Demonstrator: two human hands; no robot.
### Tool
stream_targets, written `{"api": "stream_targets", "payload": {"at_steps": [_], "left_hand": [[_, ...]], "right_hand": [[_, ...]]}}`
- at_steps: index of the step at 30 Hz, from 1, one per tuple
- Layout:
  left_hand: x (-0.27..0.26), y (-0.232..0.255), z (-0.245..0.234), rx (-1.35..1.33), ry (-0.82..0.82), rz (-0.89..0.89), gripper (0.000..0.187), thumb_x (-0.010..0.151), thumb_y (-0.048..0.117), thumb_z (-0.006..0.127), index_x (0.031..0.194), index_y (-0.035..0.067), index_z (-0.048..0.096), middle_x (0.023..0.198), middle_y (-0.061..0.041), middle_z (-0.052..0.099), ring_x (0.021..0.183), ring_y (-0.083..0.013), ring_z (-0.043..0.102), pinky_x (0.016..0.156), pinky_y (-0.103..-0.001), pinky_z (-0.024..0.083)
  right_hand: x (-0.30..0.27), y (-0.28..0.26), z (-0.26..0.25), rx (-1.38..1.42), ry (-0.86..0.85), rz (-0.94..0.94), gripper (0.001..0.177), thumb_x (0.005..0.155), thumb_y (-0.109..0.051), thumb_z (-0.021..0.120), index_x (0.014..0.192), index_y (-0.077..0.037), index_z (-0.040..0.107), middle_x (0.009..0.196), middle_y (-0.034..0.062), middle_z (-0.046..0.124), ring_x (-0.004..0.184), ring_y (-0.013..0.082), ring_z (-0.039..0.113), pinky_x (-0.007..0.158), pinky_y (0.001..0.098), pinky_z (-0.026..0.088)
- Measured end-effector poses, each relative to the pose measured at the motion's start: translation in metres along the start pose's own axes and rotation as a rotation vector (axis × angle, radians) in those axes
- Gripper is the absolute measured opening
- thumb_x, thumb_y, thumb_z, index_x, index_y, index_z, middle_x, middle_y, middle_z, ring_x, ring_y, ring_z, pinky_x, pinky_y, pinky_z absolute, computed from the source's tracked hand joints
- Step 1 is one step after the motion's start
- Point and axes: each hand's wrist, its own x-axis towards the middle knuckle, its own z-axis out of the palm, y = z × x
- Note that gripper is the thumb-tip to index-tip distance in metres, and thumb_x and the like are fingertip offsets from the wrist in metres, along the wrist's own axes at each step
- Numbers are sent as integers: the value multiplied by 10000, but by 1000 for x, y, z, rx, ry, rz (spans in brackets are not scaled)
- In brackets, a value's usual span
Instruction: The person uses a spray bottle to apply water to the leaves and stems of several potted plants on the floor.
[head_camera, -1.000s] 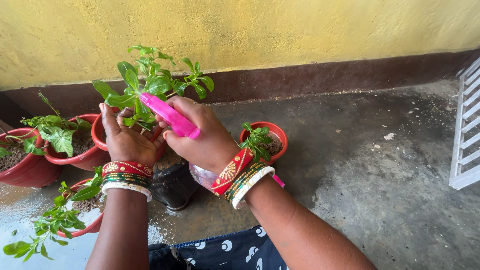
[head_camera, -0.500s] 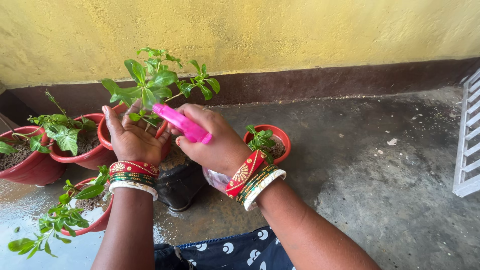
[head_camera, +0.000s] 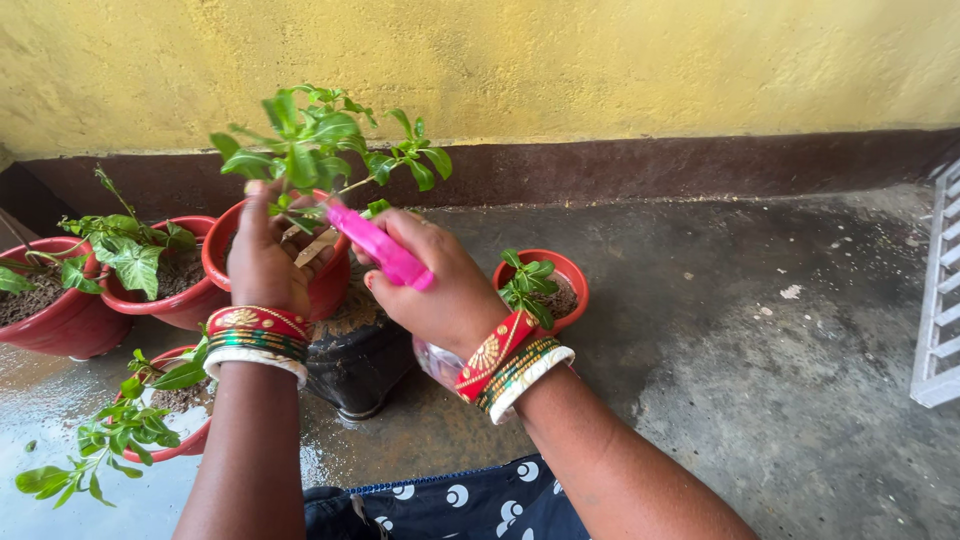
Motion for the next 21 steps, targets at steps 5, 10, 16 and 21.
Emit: {"api": "stream_targets", "payload": {"at_steps": [5,10,16,21], "left_hand": [[-1,-1,4,127,34,33,486,1010,443,493,1415,182,559,1170,-25,660,928,-169,659,773,-372,539],[9,-13,-5,124,21,110,473,1004,245,554,1474,216,513,1192,-5,663,886,-127,653,692,-278,565],[30,-33,-31,245,51,160,493,1026,170,577,1508,223,487,1169,-15,635,835,-69,618,622,-228,493],[28,-37,-40,301,87,84,503,985,185,599,1484,205,543,1139,40,617,861,-37,600,631,-204,507]], "right_hand": [[0,7,6,55,19,20,253,854,-46,702,1097,-49,631,982,61,720,945,215,739,860,344,587],[4,5,15,124,76,-15,317,846,-32,715,1150,-47,625,1026,69,723,986,217,743,872,331,595],[7,8,27,138,119,-18,353,848,-26,712,1186,-41,610,1078,90,733,1042,223,750,898,342,599],[8,13,30,74,145,72,289,874,-25,695,1156,-52,639,1041,79,762,983,197,779,868,330,626]]}}
